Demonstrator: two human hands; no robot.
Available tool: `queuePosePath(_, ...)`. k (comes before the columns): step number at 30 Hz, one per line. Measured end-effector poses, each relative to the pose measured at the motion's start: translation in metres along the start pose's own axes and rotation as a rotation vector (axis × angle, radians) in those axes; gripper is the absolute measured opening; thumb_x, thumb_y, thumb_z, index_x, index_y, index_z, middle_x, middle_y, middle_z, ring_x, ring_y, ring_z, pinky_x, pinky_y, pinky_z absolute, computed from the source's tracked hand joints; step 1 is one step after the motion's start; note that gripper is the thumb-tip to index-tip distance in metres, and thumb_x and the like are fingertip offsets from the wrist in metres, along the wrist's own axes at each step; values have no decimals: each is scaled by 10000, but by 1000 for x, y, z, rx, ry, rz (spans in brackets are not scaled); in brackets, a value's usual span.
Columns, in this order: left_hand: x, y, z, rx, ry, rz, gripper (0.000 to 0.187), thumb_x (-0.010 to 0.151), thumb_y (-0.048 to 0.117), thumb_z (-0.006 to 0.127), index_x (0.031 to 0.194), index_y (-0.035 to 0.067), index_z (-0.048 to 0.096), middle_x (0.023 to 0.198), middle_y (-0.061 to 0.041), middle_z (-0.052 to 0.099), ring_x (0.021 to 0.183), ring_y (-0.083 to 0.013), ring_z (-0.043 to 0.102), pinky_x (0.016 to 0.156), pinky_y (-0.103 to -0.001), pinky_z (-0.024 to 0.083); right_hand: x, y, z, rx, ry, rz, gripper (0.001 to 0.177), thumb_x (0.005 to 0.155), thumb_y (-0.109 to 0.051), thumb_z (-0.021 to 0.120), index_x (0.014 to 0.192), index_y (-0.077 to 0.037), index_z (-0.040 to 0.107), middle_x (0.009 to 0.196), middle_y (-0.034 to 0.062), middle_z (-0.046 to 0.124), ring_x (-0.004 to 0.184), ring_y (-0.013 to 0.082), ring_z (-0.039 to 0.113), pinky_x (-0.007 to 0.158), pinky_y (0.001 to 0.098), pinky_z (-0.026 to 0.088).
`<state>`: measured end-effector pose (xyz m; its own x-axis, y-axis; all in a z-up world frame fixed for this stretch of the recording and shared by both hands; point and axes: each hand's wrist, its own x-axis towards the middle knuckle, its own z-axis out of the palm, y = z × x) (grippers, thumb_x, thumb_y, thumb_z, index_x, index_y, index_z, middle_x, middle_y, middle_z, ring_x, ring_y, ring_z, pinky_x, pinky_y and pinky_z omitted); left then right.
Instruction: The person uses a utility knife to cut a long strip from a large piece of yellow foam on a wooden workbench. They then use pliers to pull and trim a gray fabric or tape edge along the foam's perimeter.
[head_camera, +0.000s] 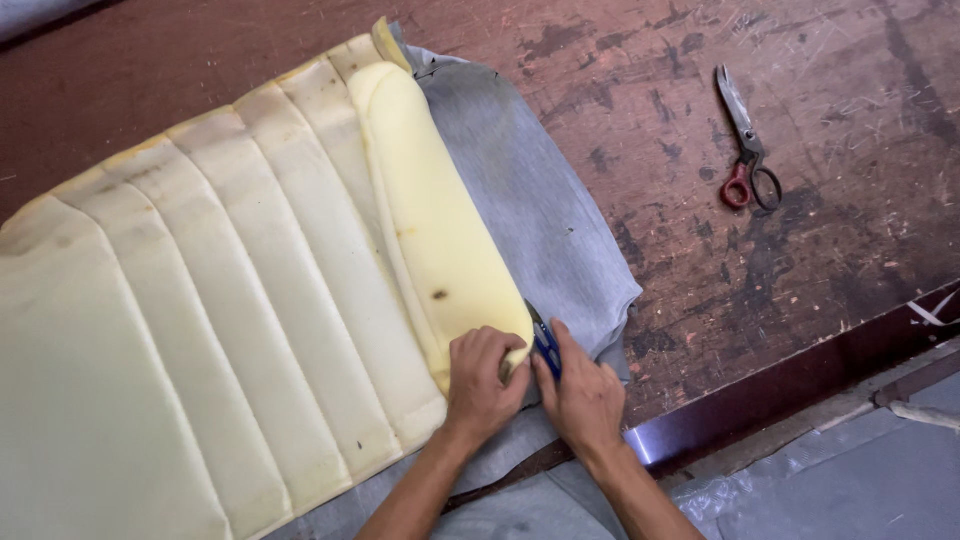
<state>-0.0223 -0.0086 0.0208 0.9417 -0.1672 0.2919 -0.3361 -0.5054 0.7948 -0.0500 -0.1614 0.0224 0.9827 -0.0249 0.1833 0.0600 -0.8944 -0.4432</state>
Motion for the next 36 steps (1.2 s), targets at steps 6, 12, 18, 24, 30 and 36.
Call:
queuePosePath(6,-3,-1,1,-45,14,-82,187,811,106,734,970,79,640,855,-70,587,844,-258,577,844,-411,406,-13,4,-14,113,-11,-49,428,884,-141,746,1282,-16,648,824,122,697,652,279,651,613,410,489)
queuePosePath(12,-2,8,-1,-35,-56,0,172,791,116,730,948,89,665,876,-57,625,868,-250,606,920,-420,393,-13,4,-1,195,-37,-46,460,893,-88,723,1323,34,612,802,151,672,652,278,668,605,401,535)
queuePosePath(18,-1,13,-7,-50,-103,0,147,799,120,724,929,96,660,868,-37,632,880,-242,616,923,-420,384,-5,6,1,209,-37,-80,521,845,-33,698,1346,50,581,850,171,679,702,321,683,624,414,544)
queuePosePath(24,-6,16,-10,-79,-99,-36,174,764,95,717,930,90,663,867,-54,629,879,-256,610,928,-425,381,4,6,3,33,-63,-111,513,834,-75,710,1337,-19,622,833,131,714,668,301,689,605,428,525)
queuePosePath(30,-12,19,-17,-107,-68,-48,189,750,97,726,924,85,653,876,-63,637,873,-268,612,919,-421,394,22,4,7,-63,-65,-163,474,861,-109,687,1329,-51,636,791,96,714,611,266,669,567,413,490)
queuePosePath(36,-14,24,-23,-148,-38,-63,172,773,71,731,922,81,646,860,-63,632,855,-270,619,931,-419,408,44,1,15,3,-5,-300,536,833,-34,632,1357,67,583,789,114,700,613,242,665,534,379,475)
